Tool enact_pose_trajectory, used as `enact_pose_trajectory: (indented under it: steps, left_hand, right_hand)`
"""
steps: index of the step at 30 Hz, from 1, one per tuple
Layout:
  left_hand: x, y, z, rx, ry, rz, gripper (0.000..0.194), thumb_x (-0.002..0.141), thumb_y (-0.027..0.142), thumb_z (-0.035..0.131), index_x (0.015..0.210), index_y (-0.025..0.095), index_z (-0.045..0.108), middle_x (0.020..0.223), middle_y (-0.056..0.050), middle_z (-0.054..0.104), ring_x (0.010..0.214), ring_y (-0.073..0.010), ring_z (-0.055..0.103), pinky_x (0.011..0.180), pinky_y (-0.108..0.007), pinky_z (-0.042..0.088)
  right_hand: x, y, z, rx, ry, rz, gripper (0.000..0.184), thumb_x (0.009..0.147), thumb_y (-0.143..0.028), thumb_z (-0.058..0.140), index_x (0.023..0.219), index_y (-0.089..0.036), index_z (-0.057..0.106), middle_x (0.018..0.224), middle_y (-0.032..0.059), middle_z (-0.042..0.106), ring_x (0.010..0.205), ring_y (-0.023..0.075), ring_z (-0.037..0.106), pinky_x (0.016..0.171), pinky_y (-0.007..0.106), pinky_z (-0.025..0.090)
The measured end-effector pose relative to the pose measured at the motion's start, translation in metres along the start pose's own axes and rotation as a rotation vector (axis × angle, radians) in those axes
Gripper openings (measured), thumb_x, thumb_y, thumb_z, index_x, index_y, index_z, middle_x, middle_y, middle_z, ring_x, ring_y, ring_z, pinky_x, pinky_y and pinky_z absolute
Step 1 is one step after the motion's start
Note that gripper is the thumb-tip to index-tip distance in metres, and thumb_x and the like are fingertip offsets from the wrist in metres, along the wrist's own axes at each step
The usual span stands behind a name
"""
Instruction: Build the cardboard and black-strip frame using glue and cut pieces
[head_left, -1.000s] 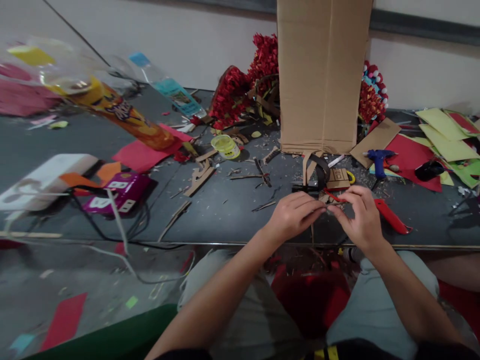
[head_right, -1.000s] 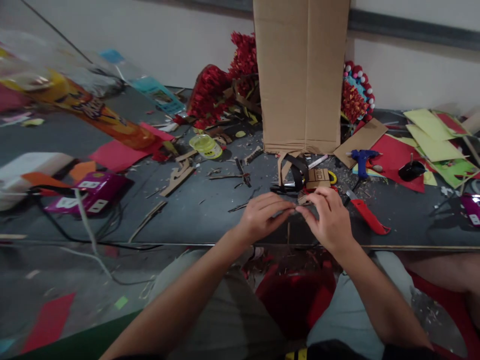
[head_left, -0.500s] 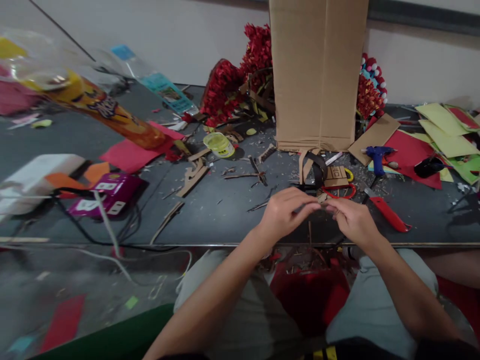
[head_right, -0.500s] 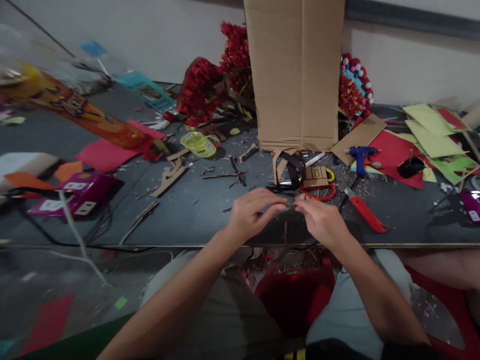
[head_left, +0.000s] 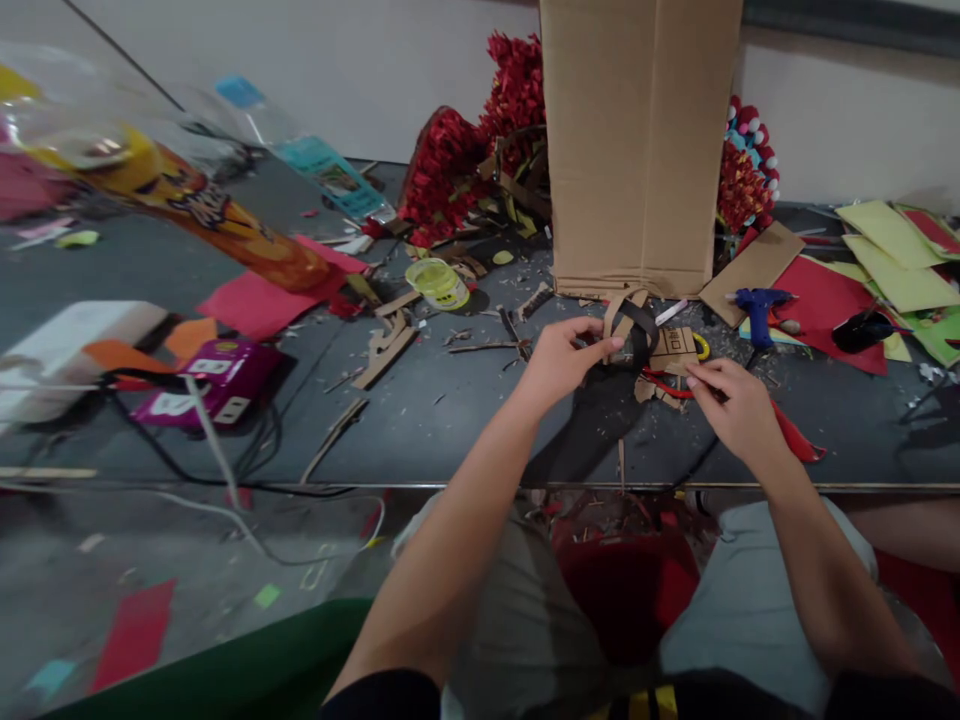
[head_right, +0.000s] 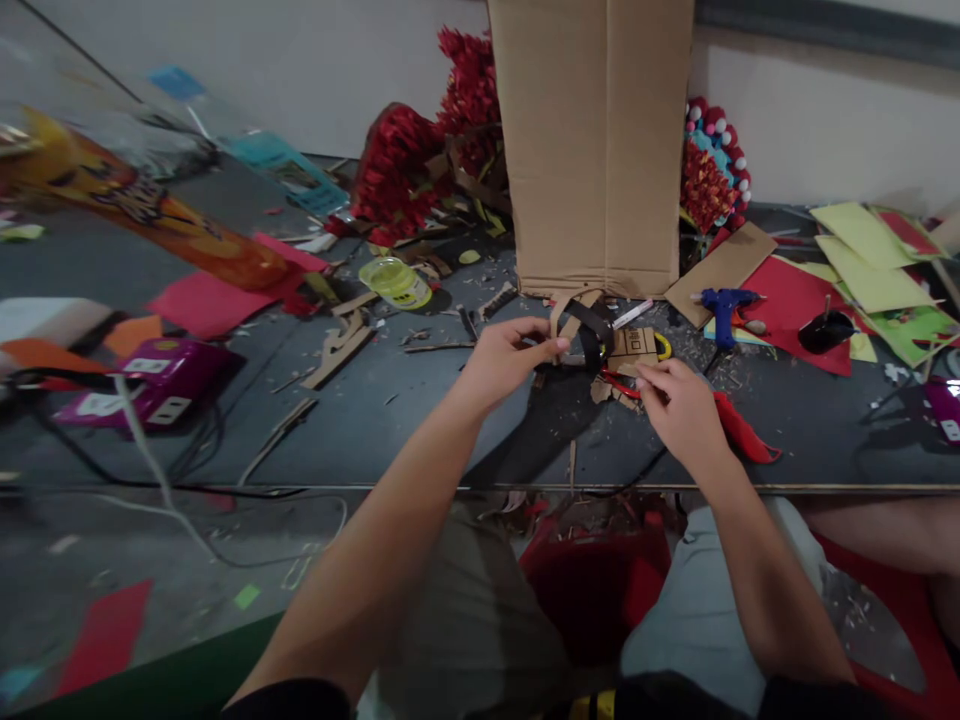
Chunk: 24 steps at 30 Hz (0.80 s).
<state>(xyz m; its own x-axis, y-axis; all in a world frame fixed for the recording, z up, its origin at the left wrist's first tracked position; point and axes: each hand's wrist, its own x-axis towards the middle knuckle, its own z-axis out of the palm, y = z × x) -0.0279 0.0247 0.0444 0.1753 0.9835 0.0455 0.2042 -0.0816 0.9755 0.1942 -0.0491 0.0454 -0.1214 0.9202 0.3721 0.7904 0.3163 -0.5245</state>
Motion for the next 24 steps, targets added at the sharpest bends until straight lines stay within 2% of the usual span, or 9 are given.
enact_pose_trajectory:
  steps: [4, 7, 11, 15, 20, 24]
  left_hand:
    - [-0.003, 0.004, -0.004, -0.202, -0.055, -0.088, 0.034, 0.054, 0.045, 0.079, 0.067, 0.016, 0.066, 0.063, 0.001, 0.062, 0.058, -0.0104, 0.051, 0.059, -0.024, 0.041]
    - [-0.005, 0.008, -0.005, -0.318, -0.017, -0.113, 0.037, 0.05, 0.047, 0.081, 0.058, 0.017, 0.061, 0.055, 0.003, 0.056, 0.053, -0.0085, 0.047, 0.054, -0.023, 0.039]
    - [-0.005, 0.009, 0.0, -0.49, 0.015, -0.215, 0.042, 0.047, 0.048, 0.084, 0.057, 0.017, 0.057, 0.053, 0.004, 0.052, 0.048, -0.0059, 0.044, 0.049, -0.021, 0.038]
    - [-0.007, 0.011, 0.001, -0.593, 0.009, -0.319, 0.04, 0.051, 0.045, 0.083, 0.059, 0.017, 0.057, 0.054, 0.005, 0.054, 0.048, -0.0048, 0.047, 0.049, -0.019, 0.041]
    - [-0.01, 0.014, 0.0, -0.617, 0.006, -0.356, 0.032, 0.061, 0.042, 0.079, 0.063, 0.018, 0.058, 0.057, 0.005, 0.057, 0.049, -0.0043, 0.05, 0.05, -0.019, 0.042]
    - [-0.014, 0.019, 0.004, -0.625, 0.023, -0.361, 0.034, 0.057, 0.041, 0.081, 0.058, 0.017, 0.056, 0.052, 0.006, 0.053, 0.046, -0.0038, 0.047, 0.046, -0.018, 0.04]
  right_hand:
    - [0.001, -0.004, -0.002, 0.149, 0.05, 0.058, 0.023, 0.087, -0.024, 0.054, 0.102, -0.019, 0.07, 0.095, 0.0065, 0.07, 0.085, 0.0166, 0.066, 0.074, 0.031, 0.054]
    - [0.001, -0.012, -0.006, 0.238, 0.119, 0.048, 0.022, 0.088, -0.027, 0.054, 0.102, -0.02, 0.07, 0.098, 0.0059, 0.071, 0.087, 0.0161, 0.066, 0.076, 0.031, 0.054]
    - [-0.001, -0.022, -0.01, 0.197, 0.206, -0.084, 0.023, 0.089, -0.025, 0.053, 0.104, -0.023, 0.07, 0.095, 0.0048, 0.071, 0.086, 0.0156, 0.066, 0.078, 0.032, 0.054]
    - [-0.004, -0.027, -0.009, 0.109, 0.216, -0.198, 0.026, 0.089, -0.022, 0.052, 0.109, -0.027, 0.068, 0.092, 0.0034, 0.07, 0.085, 0.0151, 0.065, 0.077, 0.032, 0.055]
    - [-0.006, -0.028, -0.005, 0.089, 0.243, -0.326, 0.03, 0.087, -0.014, 0.054, 0.111, -0.027, 0.067, 0.092, 0.0032, 0.068, 0.082, 0.0132, 0.065, 0.073, 0.028, 0.056]
    - [-0.01, -0.03, 0.001, 0.089, 0.239, -0.377, 0.038, 0.085, -0.01, 0.055, 0.118, -0.028, 0.062, 0.098, 0.0033, 0.068, 0.086, 0.0123, 0.065, 0.073, 0.027, 0.055]
